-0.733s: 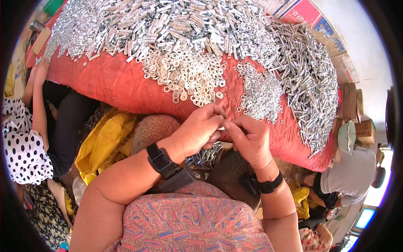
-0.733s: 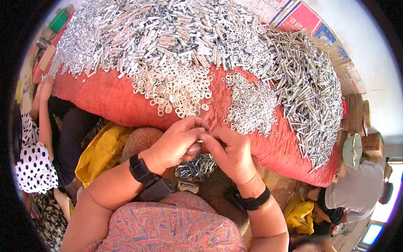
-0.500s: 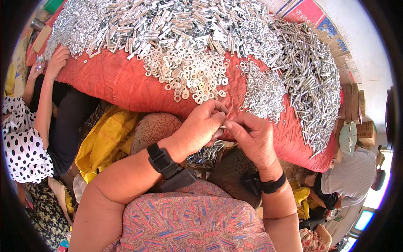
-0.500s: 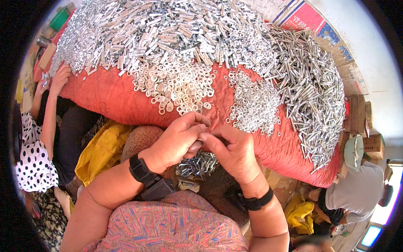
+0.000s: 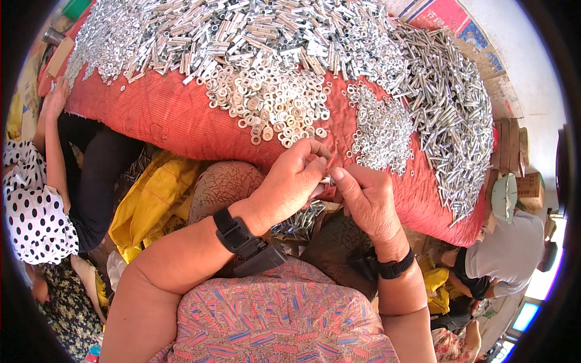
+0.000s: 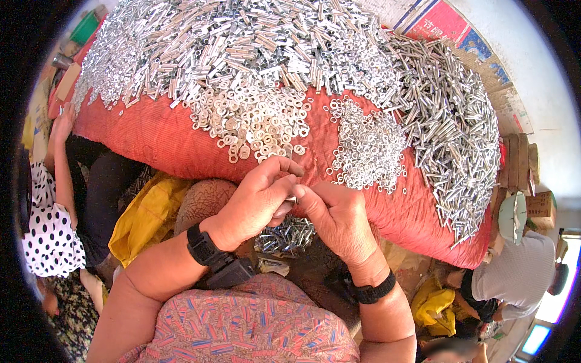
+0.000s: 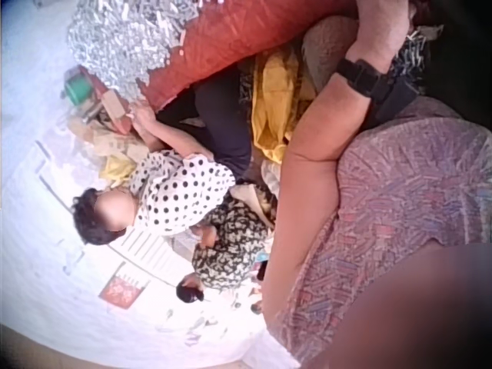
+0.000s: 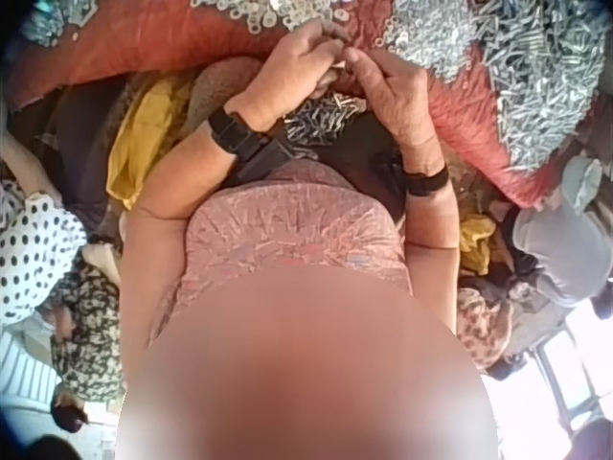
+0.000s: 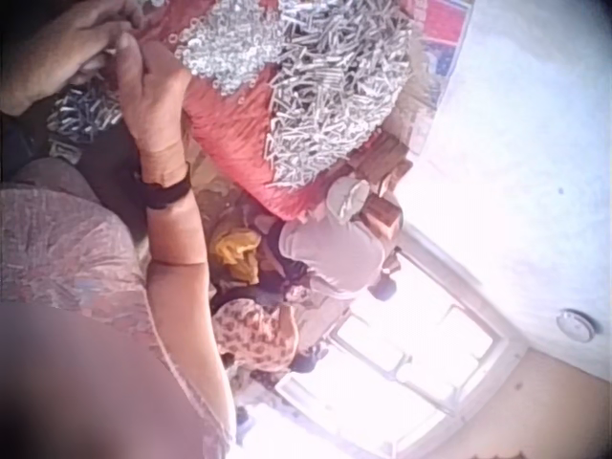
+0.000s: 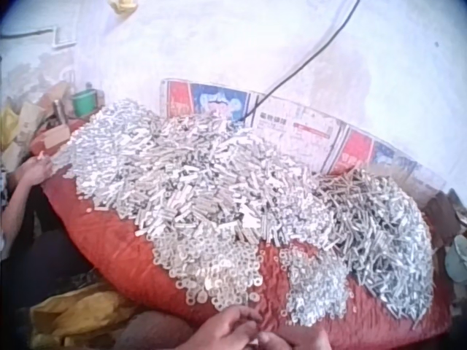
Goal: Sorting and assembling small metal washers and screws/bolts from a large pile into smaller groups.
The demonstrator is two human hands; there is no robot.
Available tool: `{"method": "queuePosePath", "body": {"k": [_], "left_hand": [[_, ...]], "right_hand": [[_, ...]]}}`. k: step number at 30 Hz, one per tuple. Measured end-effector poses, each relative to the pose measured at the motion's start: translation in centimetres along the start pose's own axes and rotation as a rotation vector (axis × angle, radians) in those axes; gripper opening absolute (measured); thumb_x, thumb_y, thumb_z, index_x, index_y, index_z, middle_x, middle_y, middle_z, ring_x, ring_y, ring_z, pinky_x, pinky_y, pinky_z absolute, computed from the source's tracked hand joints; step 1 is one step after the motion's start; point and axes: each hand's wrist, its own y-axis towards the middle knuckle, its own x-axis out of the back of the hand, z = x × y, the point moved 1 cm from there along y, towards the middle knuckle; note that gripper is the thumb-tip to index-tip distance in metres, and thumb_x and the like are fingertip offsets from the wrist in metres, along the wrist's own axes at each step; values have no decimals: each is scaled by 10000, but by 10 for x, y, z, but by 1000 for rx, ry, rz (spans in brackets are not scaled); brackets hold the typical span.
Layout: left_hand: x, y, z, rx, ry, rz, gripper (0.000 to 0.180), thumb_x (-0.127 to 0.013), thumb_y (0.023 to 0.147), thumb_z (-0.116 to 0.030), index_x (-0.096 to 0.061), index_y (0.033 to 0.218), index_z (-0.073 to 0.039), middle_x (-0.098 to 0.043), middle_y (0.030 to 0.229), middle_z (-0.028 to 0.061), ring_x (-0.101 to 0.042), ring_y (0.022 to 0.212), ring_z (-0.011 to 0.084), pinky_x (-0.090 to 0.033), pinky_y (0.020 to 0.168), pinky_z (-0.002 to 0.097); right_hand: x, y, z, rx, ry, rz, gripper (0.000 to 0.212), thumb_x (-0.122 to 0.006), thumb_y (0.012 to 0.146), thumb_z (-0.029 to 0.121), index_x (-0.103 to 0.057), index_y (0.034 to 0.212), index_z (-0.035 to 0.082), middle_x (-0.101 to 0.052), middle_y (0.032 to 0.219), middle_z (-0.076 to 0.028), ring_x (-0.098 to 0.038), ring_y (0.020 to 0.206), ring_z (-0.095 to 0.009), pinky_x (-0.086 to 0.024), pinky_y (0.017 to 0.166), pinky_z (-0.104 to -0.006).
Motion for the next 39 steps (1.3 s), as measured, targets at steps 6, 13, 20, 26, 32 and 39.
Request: {"method": "queuePosePath", "body": {"k": [6, 13, 20, 26, 32, 39], "left_hand": [[-4, -3, -4, -2, -44, -34, 138, -472, 1004, -171, -481, 1109, -80, -456, 727, -36, -365, 507, 33, -278, 414, 207], [-4, 2, -1, -10, -47, -64, 132, -471, 1004, -181, -480, 1091, -84, -462, 720, -31, -352, 493, 34, -279, 415, 207], [-3, 8, 11, -118, 320, 66, 203, -551, 976, -154, -492, 1139, -48, -530, 822, 9, -509, 643, 78, -421, 538, 231], [-13, 22, -30, -327, 844, 199, 207, -625, 932, -192, -562, 1042, -28, -581, 891, 48, -551, 827, 119, -475, 725, 305], [25, 95, -62, -577, 1105, -398, 277, -605, 887, -114, -565, 1129, 14, -637, 918, 170, -626, 766, 258, -493, 701, 365], [32, 137, -67, -646, 1421, -400, 256, -603, 869, -128, -572, 1100, -23, -585, 977, 226, -605, 866, 390, -490, 742, 463]], "right_hand": [[-3, -11, 1, 119, 208, -179, 356, -498, 1018, 249, -685, 906, -33, -619, 675, -43, -571, 629, -107, -467, 552, -263], [3, -4, -6, -49, 161, -126, 482, -445, 1031, 358, -682, 848, -18, -592, 602, -32, -502, 473, -78, -397, 457, -218], [17, 6, -12, -80, -53, -130, 265, -597, 969, 227, -679, 882, -9, -587, 628, -18, -527, 589, -79, -440, 532, -266], [118, 57, -66, 175, -910, -641, 210, -647, 871, 169, -639, 1018, 19, -641, 920, -172, -633, 693, -344, -508, 619, -420], [162, 86, -111, 82, -1171, -629, 95, -596, 854, 97, -598, 911, 21, -575, 959, -193, -622, 791, -418, -507, 663, -490], [164, 86, -108, 119, -1095, -634, 84, -565, 822, 40, -613, 879, 1, -588, 893, -202, -595, 805, -414, -488, 702, -476]]}}
